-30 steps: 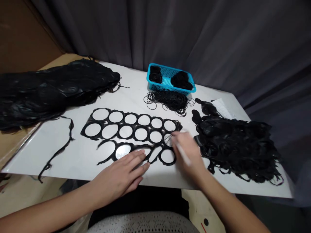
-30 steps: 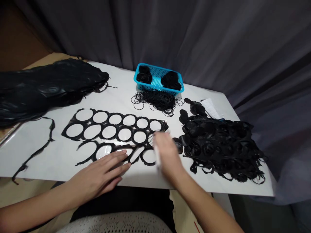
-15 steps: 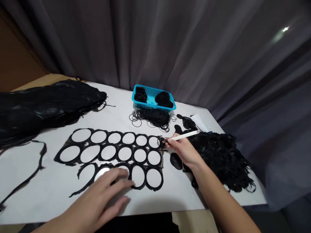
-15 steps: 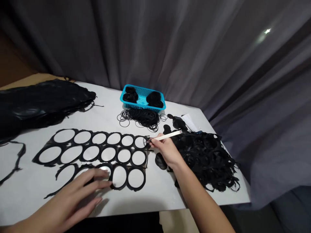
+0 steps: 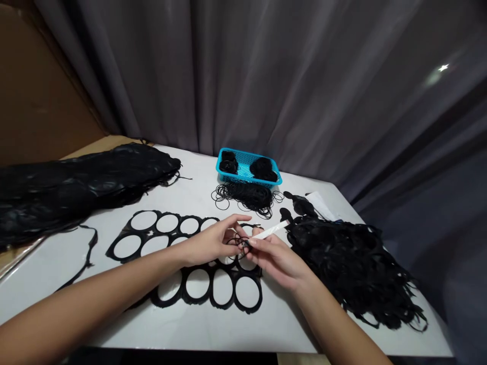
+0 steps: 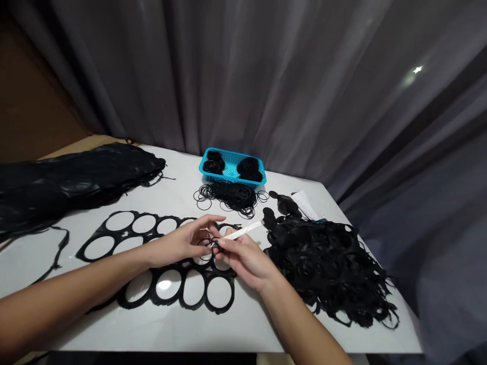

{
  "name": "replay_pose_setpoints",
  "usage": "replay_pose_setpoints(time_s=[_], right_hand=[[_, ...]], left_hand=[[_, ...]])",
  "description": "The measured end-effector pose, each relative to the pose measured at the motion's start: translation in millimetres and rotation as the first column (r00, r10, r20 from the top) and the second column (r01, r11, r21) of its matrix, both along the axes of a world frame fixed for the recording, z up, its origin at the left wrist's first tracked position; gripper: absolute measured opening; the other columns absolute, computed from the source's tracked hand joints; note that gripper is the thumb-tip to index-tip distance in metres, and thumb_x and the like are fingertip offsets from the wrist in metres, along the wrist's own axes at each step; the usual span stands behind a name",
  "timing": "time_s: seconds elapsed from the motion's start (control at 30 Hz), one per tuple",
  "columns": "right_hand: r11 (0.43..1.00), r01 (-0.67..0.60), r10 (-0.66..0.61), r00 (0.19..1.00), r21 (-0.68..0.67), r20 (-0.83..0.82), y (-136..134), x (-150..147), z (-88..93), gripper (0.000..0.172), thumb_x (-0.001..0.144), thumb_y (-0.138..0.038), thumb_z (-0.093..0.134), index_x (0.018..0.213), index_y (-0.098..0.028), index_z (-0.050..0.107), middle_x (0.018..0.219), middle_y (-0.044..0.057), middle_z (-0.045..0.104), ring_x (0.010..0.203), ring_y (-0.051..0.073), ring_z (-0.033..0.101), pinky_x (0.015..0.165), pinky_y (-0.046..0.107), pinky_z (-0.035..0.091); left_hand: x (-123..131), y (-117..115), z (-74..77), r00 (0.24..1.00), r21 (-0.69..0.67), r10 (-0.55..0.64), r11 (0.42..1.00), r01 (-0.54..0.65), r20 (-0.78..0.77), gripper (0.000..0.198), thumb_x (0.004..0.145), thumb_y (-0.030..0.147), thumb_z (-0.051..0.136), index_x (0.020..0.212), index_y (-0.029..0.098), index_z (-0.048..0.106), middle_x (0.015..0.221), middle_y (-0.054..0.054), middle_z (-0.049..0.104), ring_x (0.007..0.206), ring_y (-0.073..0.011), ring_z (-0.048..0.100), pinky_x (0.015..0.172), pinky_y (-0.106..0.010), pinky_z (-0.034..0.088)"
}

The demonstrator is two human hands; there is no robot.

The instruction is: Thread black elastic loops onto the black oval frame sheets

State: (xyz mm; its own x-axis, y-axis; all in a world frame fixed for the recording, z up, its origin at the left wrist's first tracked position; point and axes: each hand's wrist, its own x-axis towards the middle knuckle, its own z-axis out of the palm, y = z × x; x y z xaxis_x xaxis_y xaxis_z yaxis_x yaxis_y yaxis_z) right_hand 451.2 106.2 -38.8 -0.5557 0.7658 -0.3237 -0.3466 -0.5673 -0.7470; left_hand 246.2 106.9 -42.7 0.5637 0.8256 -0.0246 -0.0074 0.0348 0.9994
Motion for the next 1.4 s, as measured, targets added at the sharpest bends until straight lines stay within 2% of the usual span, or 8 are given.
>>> replay_pose_setpoints(time_s=[0.13, 0.47, 0.67, 0.87, 1.03, 1.17, 1.33, 1.4], right_hand=[[0.999, 0.005, -0.006, 0.999, -0.035, -0.039, -2, 4, -4.8, 0.025, 0.076, -0.022, 0.085, 0.081, -0.016, 0.061, 0.087, 0.006, 0.073, 0.086, 0.017, 0.07, 0.066, 0.022, 0.054], [0.985, 0.131, -0.146, 0.98, -0.113, -0.133, 7, 1, -13.1, 0.026, 0.072, -0.021, 0.086, 0.077, -0.018, 0.061, 0.103, 0.008, 0.075, 0.081, 0.012, 0.07, 0.063, 0.017, 0.053], [0.925, 0.07, -0.169, 0.956, 0.374, 0.239, 34, -3, -8.0, 0.026, 0.078, -0.031, 0.08, 0.075, -0.02, 0.057, 0.106, 0.007, 0.075, 0.088, 0.016, 0.071, 0.081, 0.027, 0.055], [0.661, -0.168, -0.426, 0.719, 0.731, 0.55, 87, -23, -4.3, 0.011, 0.085, -0.029, 0.062, 0.078, -0.021, 0.06, 0.092, 0.005, 0.077, 0.079, 0.019, 0.072, 0.074, 0.03, 0.056], [0.611, -0.097, -0.639, 0.527, 0.786, 0.561, 152, -16, 6.0, 0.01, 0.081, -0.02, 0.057, 0.072, -0.021, 0.058, 0.089, 0.01, 0.073, 0.085, 0.025, 0.07, 0.084, 0.037, 0.053], [0.539, -0.067, -0.736, 0.447, 0.84, 0.508, 148, -1, 6.5, 0.007, 0.08, -0.025, 0.059, 0.074, -0.022, 0.057, 0.095, 0.01, 0.071, 0.1, 0.028, 0.064, 0.095, 0.041, 0.046], [0.757, -0.155, -0.273, 0.807, 0.634, 0.524, 77, -14, -16.1, 0.021, 0.086, -0.041, 0.063, 0.079, -0.022, 0.058, 0.076, 0.004, 0.069, 0.074, 0.021, 0.066, 0.075, 0.035, 0.052], [0.782, -0.237, -0.138, 0.836, 0.576, 0.531, 53, -23, -25.9, 0.019, 0.086, -0.039, 0.064, 0.08, -0.021, 0.061, 0.081, 0.005, 0.071, 0.077, 0.021, 0.066, 0.073, 0.034, 0.05]], left_hand=[[-2, 2, -1.0, 0.988, -0.079, 0.138, 0.988, -0.133, 0.066, 0.051, 0.084, 0.025, 0.072, 0.13, 0.023, 0.051, 0.086, 0.003, 0.06, 0.084, -0.0163, 0.064, 0.084, -0.033, 0.048], [-18, 8, 8.9, 0.952, -0.179, 0.281, 0.949, -0.258, 0.119, 0.057, 0.079, 0.027, 0.077, 0.13, 0.023, 0.053, 0.089, 0.002, 0.058, 0.078, -0.0142, 0.066, 0.073, -0.027, 0.05], [-19, 24, -0.3, 0.911, -0.096, 0.412, 0.907, -0.41, -0.006, 0.049, 0.077, 0.027, 0.072, 0.122, 0.021, 0.053, 0.087, 0.002, 0.058, 0.08, -0.018, 0.069, 0.072, -0.031, 0.055], [-25, 45, -1.6, 0.881, 0.123, 0.462, 0.885, -0.45, -0.102, 0.048, 0.081, 0.033, 0.066, 0.125, 0.02, 0.052, 0.102, -0.005, 0.062, 0.096, -0.0225, 0.067, 0.09, -0.042, 0.054], [-38, 16, -9.2, 0.875, 0.3, 0.397, 0.901, -0.314, -0.276, 0.039, 0.083, 0.033, 0.068, 0.12, 0.024, 0.062, 0.131, -0.008, 0.058, 0.125, -0.0298, 0.056, 0.109, -0.047, 0.042], [-55, -28, -29.1, 0.713, 0.576, 0.344, 0.811, 0.102, -0.611, 0.045, 0.098, 0.04, 0.057, 0.141, 0.027, 0.054, 0.156, -0.009, 0.044, 0.143, -0.0322, 0.041, 0.118, -0.048, 0.032], [-68, -45, -44.8, 0.578, 0.624, 0.371, 0.709, 0.328, -0.726, 0.057, 0.103, 0.05, 0.048, 0.154, 0.029, 0.038, 0.162, -0.008, 0.033, 0.152, -0.0311, 0.025, 0.123, -0.055, 0.015], [-68, -42, -42.4, 0.568, 0.62, 0.367, 0.703, 0.349, -0.736, 0.057, 0.102, 0.052, 0.049, 0.153, 0.029, 0.04, 0.163, -0.008, 0.031, 0.152, -0.0326, 0.022, 0.122, -0.058, 0.012]])
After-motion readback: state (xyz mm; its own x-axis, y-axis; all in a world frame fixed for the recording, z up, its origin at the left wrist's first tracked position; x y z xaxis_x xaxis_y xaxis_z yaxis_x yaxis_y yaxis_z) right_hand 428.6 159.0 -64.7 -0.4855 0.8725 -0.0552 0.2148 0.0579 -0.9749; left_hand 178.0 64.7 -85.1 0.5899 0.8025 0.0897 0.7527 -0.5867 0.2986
